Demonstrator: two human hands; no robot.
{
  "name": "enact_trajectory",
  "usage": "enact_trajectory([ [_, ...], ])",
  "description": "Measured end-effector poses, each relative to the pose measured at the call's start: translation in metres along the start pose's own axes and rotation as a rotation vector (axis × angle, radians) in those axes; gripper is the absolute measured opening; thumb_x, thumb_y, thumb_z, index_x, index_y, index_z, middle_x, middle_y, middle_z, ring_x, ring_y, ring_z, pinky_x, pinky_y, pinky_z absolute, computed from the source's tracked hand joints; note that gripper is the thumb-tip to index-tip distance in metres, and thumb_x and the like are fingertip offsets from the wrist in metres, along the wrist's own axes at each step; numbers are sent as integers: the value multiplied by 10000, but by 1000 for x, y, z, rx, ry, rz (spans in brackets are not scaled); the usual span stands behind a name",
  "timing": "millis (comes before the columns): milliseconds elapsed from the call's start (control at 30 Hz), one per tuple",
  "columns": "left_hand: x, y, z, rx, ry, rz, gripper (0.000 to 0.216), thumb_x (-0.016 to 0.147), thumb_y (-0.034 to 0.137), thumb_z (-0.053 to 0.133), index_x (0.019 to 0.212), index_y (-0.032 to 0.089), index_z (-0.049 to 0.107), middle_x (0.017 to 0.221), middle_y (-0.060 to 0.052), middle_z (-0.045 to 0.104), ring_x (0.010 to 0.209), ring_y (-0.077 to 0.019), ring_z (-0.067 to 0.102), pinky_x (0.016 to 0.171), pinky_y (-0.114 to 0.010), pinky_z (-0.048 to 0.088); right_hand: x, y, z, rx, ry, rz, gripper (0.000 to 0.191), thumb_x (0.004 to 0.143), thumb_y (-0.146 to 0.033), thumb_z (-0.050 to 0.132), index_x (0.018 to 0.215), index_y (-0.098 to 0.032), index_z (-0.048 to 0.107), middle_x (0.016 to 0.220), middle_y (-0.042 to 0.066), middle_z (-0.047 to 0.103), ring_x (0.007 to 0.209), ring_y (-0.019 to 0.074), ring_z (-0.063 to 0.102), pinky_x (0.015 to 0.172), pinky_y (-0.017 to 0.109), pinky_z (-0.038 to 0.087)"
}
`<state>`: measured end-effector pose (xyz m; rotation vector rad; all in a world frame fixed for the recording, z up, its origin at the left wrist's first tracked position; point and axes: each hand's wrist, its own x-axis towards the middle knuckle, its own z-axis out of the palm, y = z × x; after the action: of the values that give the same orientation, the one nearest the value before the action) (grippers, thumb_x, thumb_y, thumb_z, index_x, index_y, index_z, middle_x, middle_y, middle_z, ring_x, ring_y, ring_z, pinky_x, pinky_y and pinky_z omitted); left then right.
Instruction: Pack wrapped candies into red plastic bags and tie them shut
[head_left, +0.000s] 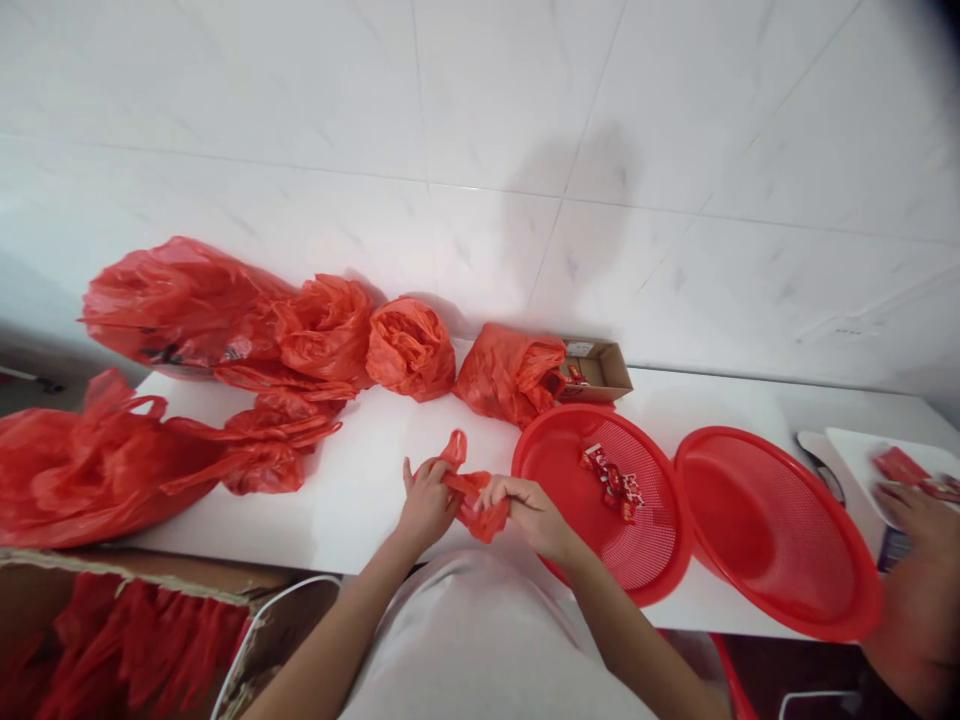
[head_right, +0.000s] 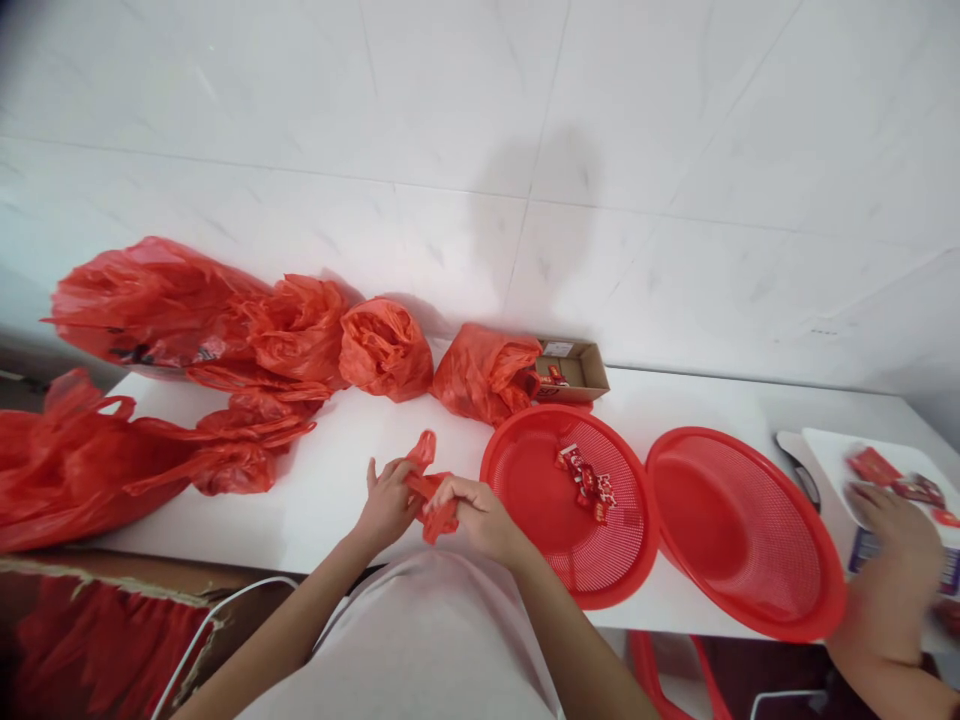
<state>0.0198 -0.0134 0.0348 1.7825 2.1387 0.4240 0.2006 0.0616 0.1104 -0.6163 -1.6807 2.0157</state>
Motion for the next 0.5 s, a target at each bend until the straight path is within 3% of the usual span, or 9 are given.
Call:
enact_trajectory([
  [67,3,-7,5,82,59,-92,237,858,244,532,1027,230,698,1131,-104,630,1115,-298,516,1104,-662,117,-4,3,-5,-54,10,-1,138,784,-191,464,650,-207,488,748,16,549,751,156,514,755,302,425],
  [167,6,-19,3,194,138,-208,270,842,195,522,1047,194,697,1247,-141,568,1151,-328,483,1079,-664,191,-11,3,-21,-123,54,4,123,751,-151,419,653,-206,468,711,5,501,701,145,463,699,280,397],
  [333,1,-53,-8,311,105,-382,204,813,171,534,885,161,725,1567,-119,215,1394,-455,193,1023,-717,234,-23,-2,-52,-265,114,-6,149,761,-129,390,643,-206,439,668,-10,450,672,144,429,690,283,373],
  [433,-9,-67,-10,297,27,-371,178,780,122,547,820,143,718,1571,-121,217,1411,-451,182,1029,-660,300,-23,-1,-59,-380,131,14,164,767,-122,379,660,-206,471,679,-7,495,678,150,464,692,288,387],
  [500,-16,-69,-10,236,28,-289,165,746,96,571,809,150,713,1569,-111,234,1420,-434,176,1034,-602,344,-21,-3,-59,-482,221,-23,195,763,-110,373,749,-209,540,759,8,565,742,165,518,744,308,415],
])
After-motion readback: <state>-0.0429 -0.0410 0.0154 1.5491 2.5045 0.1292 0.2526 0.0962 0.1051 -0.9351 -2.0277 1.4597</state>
